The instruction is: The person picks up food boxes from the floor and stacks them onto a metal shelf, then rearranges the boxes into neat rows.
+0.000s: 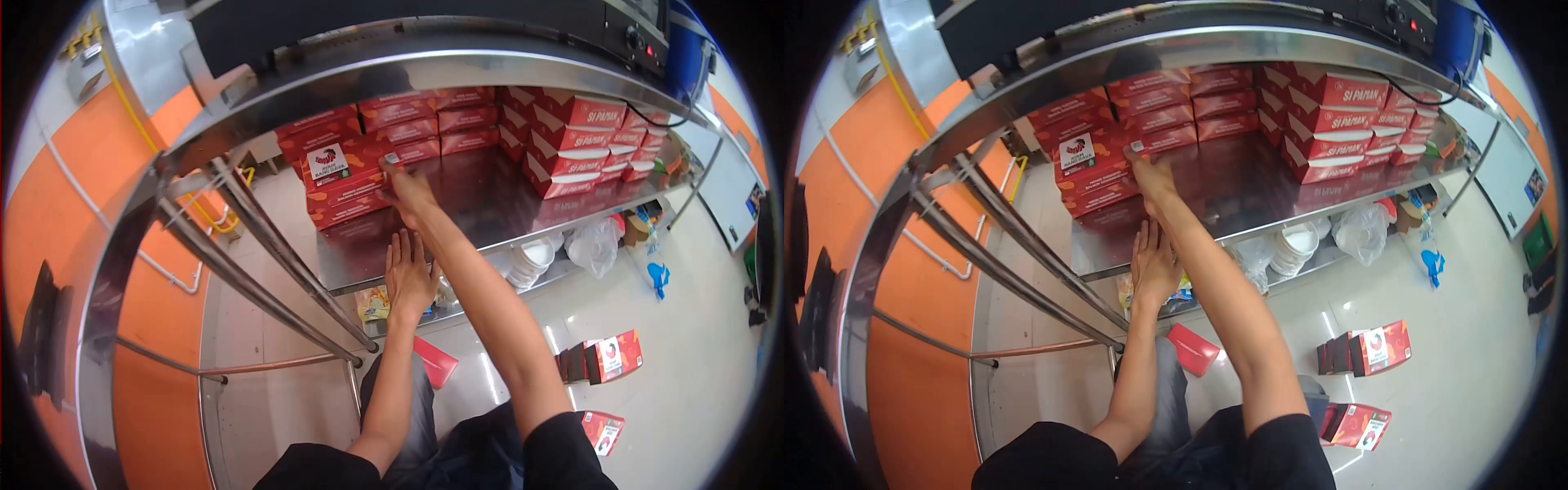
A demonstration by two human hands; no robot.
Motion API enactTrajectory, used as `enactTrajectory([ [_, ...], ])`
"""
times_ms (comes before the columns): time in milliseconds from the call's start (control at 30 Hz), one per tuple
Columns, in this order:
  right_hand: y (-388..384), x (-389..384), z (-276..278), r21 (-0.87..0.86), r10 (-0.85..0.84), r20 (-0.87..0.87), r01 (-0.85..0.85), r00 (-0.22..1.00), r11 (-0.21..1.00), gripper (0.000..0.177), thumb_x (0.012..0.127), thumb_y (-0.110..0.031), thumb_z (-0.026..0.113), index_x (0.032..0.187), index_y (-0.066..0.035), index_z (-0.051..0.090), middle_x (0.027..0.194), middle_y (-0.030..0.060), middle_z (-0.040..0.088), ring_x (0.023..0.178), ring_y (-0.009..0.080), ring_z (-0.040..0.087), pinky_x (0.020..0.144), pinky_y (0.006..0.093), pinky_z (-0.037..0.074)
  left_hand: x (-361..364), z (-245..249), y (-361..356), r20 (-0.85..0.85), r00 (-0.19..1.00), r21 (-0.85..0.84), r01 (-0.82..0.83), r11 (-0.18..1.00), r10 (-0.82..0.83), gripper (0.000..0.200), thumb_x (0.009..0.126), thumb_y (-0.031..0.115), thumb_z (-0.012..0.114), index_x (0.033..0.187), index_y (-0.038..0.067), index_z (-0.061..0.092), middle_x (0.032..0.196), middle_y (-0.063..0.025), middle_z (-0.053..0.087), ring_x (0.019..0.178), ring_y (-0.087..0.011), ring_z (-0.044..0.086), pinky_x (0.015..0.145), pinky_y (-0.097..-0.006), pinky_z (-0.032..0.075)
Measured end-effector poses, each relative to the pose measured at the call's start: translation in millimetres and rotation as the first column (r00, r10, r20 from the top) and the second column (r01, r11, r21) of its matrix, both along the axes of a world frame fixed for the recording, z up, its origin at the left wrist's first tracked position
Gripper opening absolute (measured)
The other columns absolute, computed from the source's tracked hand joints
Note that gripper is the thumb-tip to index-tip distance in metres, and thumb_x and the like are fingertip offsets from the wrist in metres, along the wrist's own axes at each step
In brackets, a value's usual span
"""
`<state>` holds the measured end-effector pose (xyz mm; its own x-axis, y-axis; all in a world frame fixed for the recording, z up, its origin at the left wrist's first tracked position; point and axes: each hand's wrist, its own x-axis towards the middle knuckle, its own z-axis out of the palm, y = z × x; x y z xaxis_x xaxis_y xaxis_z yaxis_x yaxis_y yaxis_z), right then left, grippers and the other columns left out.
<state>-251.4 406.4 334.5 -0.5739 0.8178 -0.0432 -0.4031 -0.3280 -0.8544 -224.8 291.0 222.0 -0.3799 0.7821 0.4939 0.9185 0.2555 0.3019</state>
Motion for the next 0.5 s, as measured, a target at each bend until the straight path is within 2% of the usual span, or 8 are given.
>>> enactTrajectory([
  [67,6.1,-26.9,-11.5,0.079,0.041,0.094,-0.048,0.995,0.996,0.063,0.086,-0.022,0.077,0.130,0.004,0.040,0.129,0.0163,0.053,0.107,0.0231,0.061,0.082,0.0367,0.059,-3.2,5.2,-9.9,0.008,0.999,-0.022,0.052,0.998,-0.052,0.069,0.089,0.032,0.062,0.144,-0.004,0.042,0.151,-0.0312,0.035,0.144,-0.0425,0.029,0.119,-0.0470,0.023],
  [100,2.9,-32.3,-8.5,0.318,-0.104,0.253,0.018,0.962,0.948,0.060,0.085,-0.021,0.078,0.126,0.007,0.044,0.128,0.0174,0.055,0.108,0.0228,0.062,0.081,0.0353,0.060,-3.5,9.0,-11.5,-0.022,0.999,-0.051,0.042,0.998,-0.043,0.069,0.089,0.033,0.063,0.143,-0.003,0.042,0.150,-0.0297,0.037,0.142,-0.0422,0.031,0.119,-0.0472,0.025],
  [200,-3.3,-25.2,-0.8,0.355,-0.082,0.304,-0.033,0.949,0.934,0.071,0.080,-0.029,0.081,0.128,0.008,0.044,0.124,0.0256,0.057,0.105,0.0327,0.067,0.076,0.0377,0.058,-6.0,21.7,-14.5,-0.047,0.998,-0.134,0.029,0.991,-0.035,0.069,0.085,0.035,0.067,0.140,0.000,0.047,0.144,-0.0241,0.045,0.135,-0.0406,0.040,0.114,-0.0479,0.030],
  [267,4.7,-34.1,-7.1,0.439,-0.122,0.291,-0.019,0.949,0.898,0.069,0.081,-0.029,0.080,0.128,0.007,0.046,0.124,0.0277,0.057,0.097,0.0325,0.069,0.075,0.0378,0.058,-11.3,39.7,-13.9,0.039,0.999,-0.168,0.038,0.985,-0.032,0.066,0.082,0.037,0.071,0.136,0.003,0.053,0.137,-0.0190,0.053,0.127,-0.0386,0.048,0.109,-0.0484,0.036],
  [300,5.9,-35.2,-16.3,0.468,-0.145,0.288,-0.007,0.947,0.884,0.068,0.081,-0.029,0.080,0.128,0.006,0.047,0.124,0.0287,0.057,0.093,0.0324,0.070,0.075,0.0378,0.058,-17.5,41.3,-14.8,-0.001,0.998,-0.110,0.062,0.992,-0.062,0.061,0.081,0.037,0.072,0.130,0.004,0.057,0.131,-0.0170,0.056,0.122,-0.0368,0.051,0.106,-0.0478,0.038],
  [400,-7.7,6.0,-26.5,0.873,-0.650,0.150,0.208,0.745,0.440,0.057,0.081,-0.028,0.081,0.121,0.003,0.055,0.113,0.0228,0.062,0.082,0.0290,0.071,0.069,0.0340,0.057,-37.9,44.9,-15.5,-0.047,0.980,-0.013,0.192,0.981,-0.192,0.048,0.080,0.034,0.074,0.117,0.006,0.065,0.118,-0.0141,0.061,0.111,-0.0342,0.057,0.098,-0.0466,0.044],
  [467,-33.7,83.3,-14.0,0.618,-0.357,0.066,0.243,0.932,0.748,0.037,0.087,-0.022,0.076,0.111,0.002,0.060,0.097,0.0128,0.065,0.080,0.0202,0.069,0.065,0.0276,0.055,-45.2,55.9,-15.9,0.018,0.956,-0.007,0.293,0.956,-0.293,0.042,0.081,0.030,0.072,0.115,0.004,0.066,0.114,-0.0164,0.063,0.108,-0.0359,0.058,0.098,-0.0465,0.045],
  [500,-45.7,114.3,-24.7,0.477,-0.344,-0.038,0.319,0.938,0.819,0.029,0.090,-0.019,0.072,0.106,0.001,0.060,0.092,0.0096,0.064,0.078,0.0164,0.066,0.063,0.0262,0.053,-50.4,52.2,-14.3,0.044,0.950,0.001,0.308,0.951,-0.308,0.037,0.083,0.027,0.071,0.112,0.004,0.067,0.112,-0.0165,0.063,0.107,-0.0356,0.058,0.097,-0.0457,0.045],
])
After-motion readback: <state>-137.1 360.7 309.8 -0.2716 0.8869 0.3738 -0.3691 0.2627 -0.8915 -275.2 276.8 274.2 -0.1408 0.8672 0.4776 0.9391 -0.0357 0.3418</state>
